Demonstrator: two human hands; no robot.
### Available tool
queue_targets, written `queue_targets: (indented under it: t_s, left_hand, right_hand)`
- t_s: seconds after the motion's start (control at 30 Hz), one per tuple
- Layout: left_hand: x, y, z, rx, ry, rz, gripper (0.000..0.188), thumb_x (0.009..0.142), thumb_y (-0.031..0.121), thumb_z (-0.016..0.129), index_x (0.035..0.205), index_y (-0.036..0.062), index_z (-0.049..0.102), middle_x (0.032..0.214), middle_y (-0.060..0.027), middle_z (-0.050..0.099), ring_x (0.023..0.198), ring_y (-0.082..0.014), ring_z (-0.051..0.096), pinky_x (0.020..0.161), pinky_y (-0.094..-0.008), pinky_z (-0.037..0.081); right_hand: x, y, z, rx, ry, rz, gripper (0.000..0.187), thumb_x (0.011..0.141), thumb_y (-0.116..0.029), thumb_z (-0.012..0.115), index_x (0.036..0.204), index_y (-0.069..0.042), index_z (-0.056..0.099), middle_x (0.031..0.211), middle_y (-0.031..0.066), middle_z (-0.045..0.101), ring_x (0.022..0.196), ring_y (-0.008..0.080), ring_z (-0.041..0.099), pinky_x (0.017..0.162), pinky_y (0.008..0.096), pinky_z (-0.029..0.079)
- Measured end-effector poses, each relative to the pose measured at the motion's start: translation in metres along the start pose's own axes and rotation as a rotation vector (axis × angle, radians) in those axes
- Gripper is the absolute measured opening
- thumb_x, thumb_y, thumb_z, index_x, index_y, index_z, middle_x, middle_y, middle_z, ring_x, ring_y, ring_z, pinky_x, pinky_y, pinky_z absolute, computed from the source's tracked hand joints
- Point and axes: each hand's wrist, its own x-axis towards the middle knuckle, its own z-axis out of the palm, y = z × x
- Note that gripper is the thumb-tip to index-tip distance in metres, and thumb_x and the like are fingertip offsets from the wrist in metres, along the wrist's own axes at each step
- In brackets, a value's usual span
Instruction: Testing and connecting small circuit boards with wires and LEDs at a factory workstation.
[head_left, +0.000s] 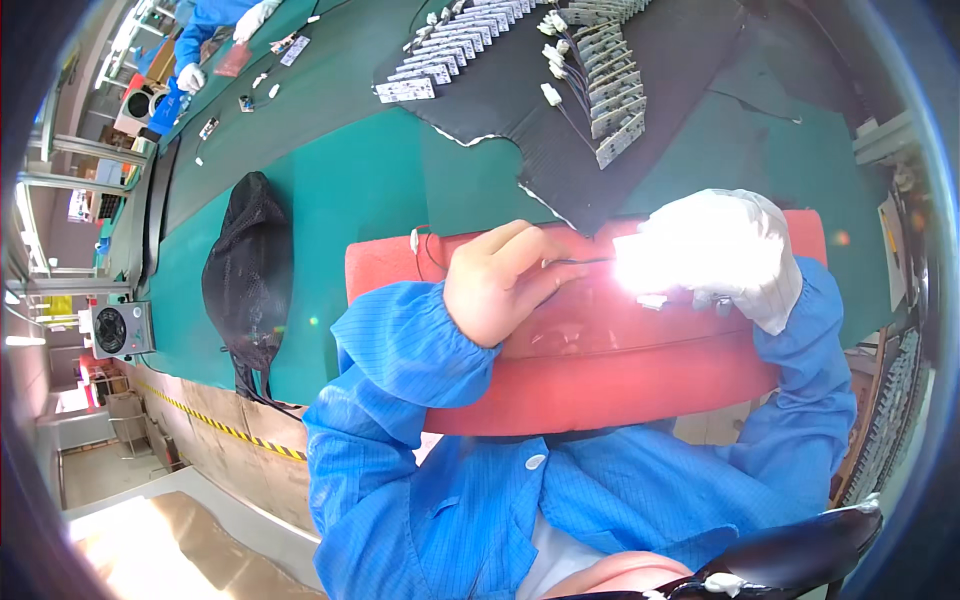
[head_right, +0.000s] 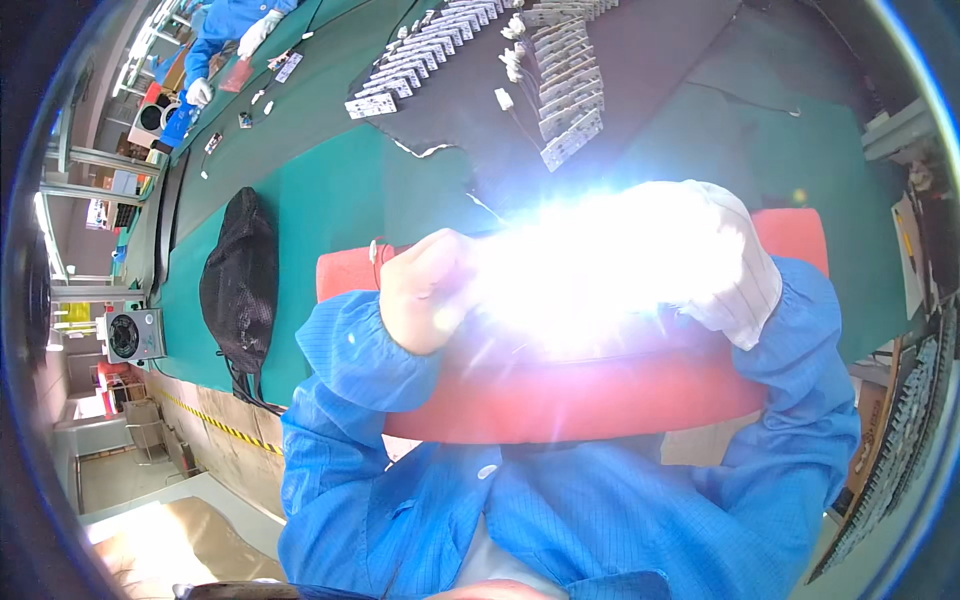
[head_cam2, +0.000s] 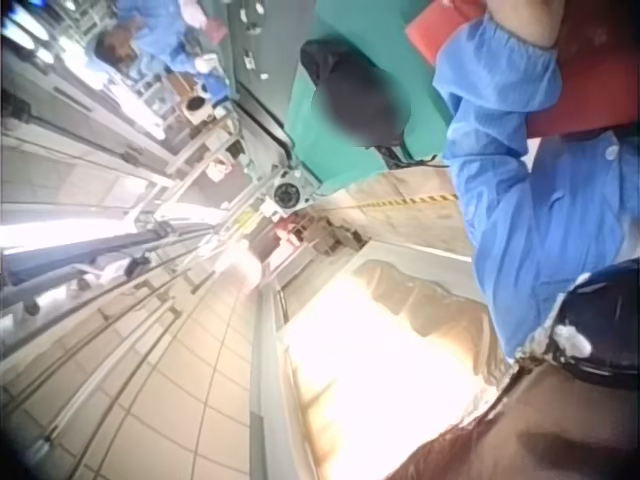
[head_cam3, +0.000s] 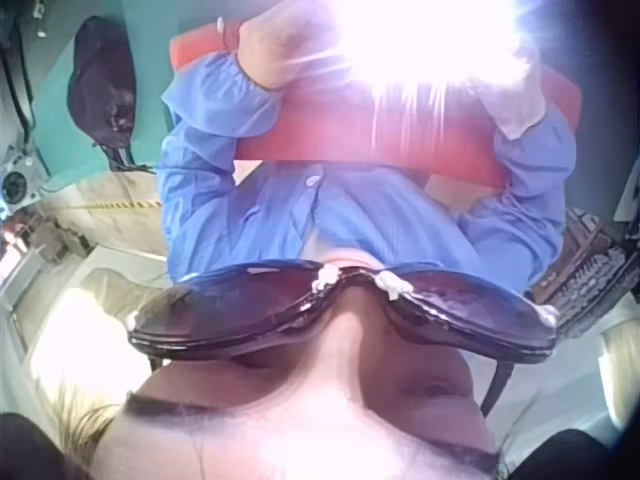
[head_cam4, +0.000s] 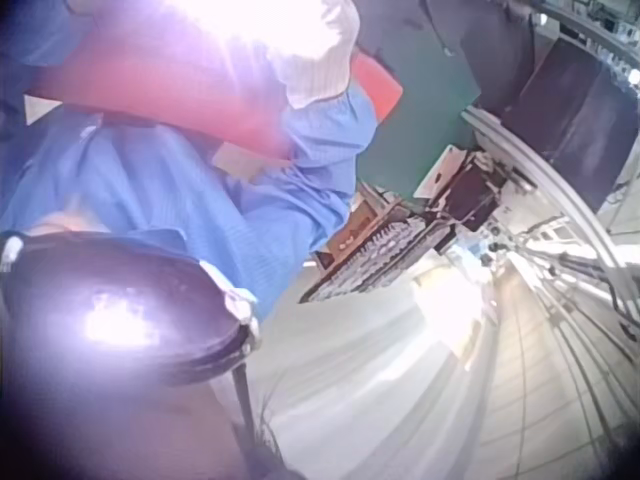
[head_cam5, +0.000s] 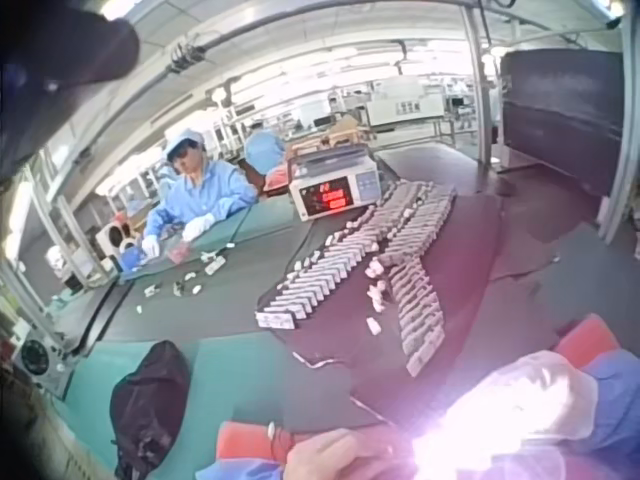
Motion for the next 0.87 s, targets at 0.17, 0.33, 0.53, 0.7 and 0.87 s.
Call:
queue_targets:
  t_s: [0.17, 0.33, 0.53, 0.7, 0.87]
  left_hand:
    - [-0.001, -0.008, 0.008, 0.098, 0.087, 0.157, 0.020, 0.068, 0.012, 0.076, 0.078, 0.0075, 0.060, 0.068, -0.0068, 0.057, 0.059, -0.0257, 0.055, 0.056, -0.0350, 0.045]
    - [0.002, -0.008, 0.009, 0.093, 0.099, 0.171, 0.021, 0.068, 0.010, 0.077, 0.075, 0.0053, 0.058, 0.066, -0.0077, 0.057, 0.060, -0.0259, 0.056, 0.056, -0.0352, 0.045]
    - [0.003, -0.007, 0.006, 0.083, 0.068, 0.156, 0.020, 0.068, 0.007, 0.077, 0.077, 0.0047, 0.059, 0.068, -0.0087, 0.058, 0.063, -0.0262, 0.057, 0.057, -0.0347, 0.046]
    - [0.002, -0.009, 0.006, 0.066, 0.050, 0.166, 0.020, 0.067, 0.006, 0.077, 0.079, 0.0043, 0.060, 0.071, -0.0087, 0.059, 0.065, -0.0255, 0.058, 0.057, -0.0340, 0.046]
    - [0.002, -0.011, 0.005, 0.006, 0.058, 0.198, 0.022, 0.068, 0.006, 0.076, 0.086, 0.0047, 0.064, 0.076, -0.0072, 0.061, 0.069, -0.0254, 0.060, 0.061, -0.0341, 0.048]
  right_hand:
    - [0.005, 0.010, 0.001, 0.045, 0.044, -0.102, 0.036, 0.083, -0.013, 0.047, 0.111, 0.008, 0.056, 0.085, 0.0195, 0.067, 0.058, 0.0150, 0.064, 0.054, 0.0261, 0.051]
    - [0.010, 0.020, -0.016, 0.220, -0.092, 0.180, 0.045, 0.094, -0.032, 0.044, 0.118, 0.005, 0.053, 0.083, 0.0198, 0.066, 0.031, 0.0061, 0.045, 0.025, 0.0170, 0.031]
    - [0.016, 0.021, -0.012, 0.220, -0.031, 0.213, 0.049, 0.094, -0.037, 0.045, 0.117, 0.006, 0.053, 0.071, 0.0142, 0.065, 0.026, 0.0041, 0.033, 0.026, 0.0162, 0.027]
    - [0.017, 0.021, -0.014, 0.296, -0.035, 0.229, 0.042, 0.093, -0.030, 0.044, 0.110, 0.006, 0.056, 0.066, 0.0112, 0.063, 0.029, 0.0051, 0.037, 0.027, 0.0189, 0.029]
    - [0.017, 0.020, -0.016, 0.270, -0.041, 0.194, 0.044, 0.093, -0.030, 0.046, 0.121, 0.004, 0.051, 0.068, 0.0126, 0.063, 0.028, 0.0062, 0.038, 0.027, 0.0179, 0.032]
